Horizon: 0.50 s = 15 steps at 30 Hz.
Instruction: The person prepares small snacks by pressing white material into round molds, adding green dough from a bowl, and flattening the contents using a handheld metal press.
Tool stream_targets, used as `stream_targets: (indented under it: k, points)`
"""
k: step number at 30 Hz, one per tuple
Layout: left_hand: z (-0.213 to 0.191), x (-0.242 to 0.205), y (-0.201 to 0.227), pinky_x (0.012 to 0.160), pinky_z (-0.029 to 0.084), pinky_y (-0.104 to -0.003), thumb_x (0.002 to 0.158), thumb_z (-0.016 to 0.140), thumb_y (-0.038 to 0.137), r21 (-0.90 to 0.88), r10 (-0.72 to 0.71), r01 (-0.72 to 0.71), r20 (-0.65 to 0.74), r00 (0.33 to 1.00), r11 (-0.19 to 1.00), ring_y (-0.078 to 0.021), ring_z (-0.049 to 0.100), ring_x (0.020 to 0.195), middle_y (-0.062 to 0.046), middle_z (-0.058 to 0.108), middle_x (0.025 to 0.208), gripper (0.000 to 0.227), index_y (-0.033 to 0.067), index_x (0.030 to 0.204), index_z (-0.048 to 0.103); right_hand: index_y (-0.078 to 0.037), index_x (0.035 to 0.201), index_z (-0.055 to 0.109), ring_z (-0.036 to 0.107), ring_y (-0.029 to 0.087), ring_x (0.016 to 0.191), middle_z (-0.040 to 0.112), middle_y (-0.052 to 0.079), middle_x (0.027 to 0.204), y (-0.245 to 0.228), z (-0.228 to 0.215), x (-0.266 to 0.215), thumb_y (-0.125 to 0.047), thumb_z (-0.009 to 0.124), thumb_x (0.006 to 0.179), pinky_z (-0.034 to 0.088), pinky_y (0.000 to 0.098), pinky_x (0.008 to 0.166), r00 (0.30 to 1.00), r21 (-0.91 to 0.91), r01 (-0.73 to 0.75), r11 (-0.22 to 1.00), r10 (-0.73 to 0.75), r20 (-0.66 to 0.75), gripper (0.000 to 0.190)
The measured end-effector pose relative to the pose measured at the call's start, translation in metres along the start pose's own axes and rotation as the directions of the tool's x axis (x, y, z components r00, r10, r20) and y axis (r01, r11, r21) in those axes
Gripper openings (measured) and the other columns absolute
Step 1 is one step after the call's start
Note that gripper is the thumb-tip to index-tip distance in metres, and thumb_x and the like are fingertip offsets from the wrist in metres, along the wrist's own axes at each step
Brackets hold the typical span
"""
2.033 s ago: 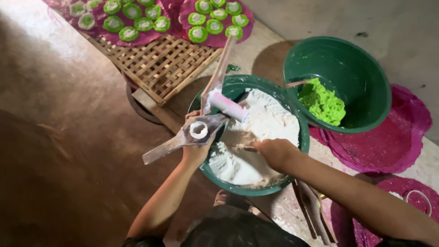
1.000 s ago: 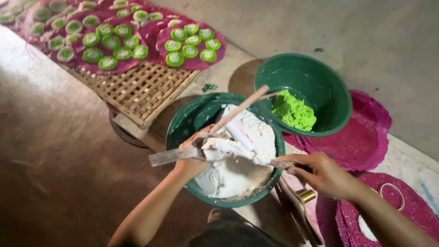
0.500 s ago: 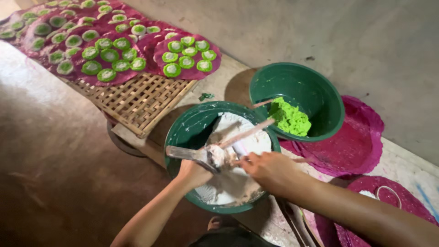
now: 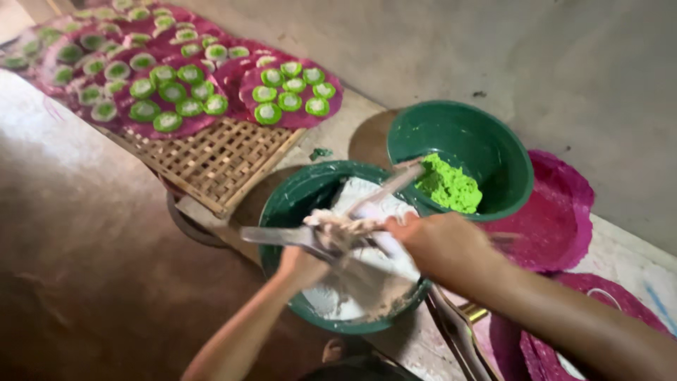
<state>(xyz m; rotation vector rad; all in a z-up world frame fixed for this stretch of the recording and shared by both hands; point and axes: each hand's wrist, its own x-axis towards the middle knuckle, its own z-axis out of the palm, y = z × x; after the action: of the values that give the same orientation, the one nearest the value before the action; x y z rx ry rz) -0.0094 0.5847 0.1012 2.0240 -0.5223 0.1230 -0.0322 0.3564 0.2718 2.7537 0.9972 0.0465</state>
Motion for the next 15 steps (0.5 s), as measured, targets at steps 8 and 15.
stream_targets:
  k: [8, 15]
  points:
    - [0.005, -0.003, -0.005, 0.082, 0.054, -0.038, 0.067, 0.082, 0.034, 0.178, -0.251, 0.234, 0.078, 0.965, 0.956, -0.0269, 0.068, 0.095, -0.009, 0.071, 0.107, 0.057, 0.0104, 0.117, 0.064, -0.014, 0.110, 0.062, 0.072, 0.023, 0.062, 0.069, 0.008, 0.077, -0.029, 0.031, 0.007, -0.013, 0.055, 0.093, 0.054, 0.0371, 0.048, 0.992, -0.070, 0.088, 0.994, -0.081, 0.092, 0.019]
    - [-0.024, -0.002, -0.022, 0.087, 0.056, -0.040, 0.080, 0.078, 0.031, 0.497, 0.218, -0.134, -0.113, 0.969, 0.857, -0.0282, 0.071, 0.108, -0.004, 0.070, 0.121, 0.060, 0.0194, 0.137, 0.062, -0.019, 0.114, 0.066, 0.072, 0.024, 0.061, 0.067, 0.006, 0.079, 0.008, -0.003, -0.034, -0.014, 0.057, 0.088, 0.055, 0.0397, 0.047, 0.973, 0.025, -0.101, 0.995, 0.093, 0.211, 0.028]
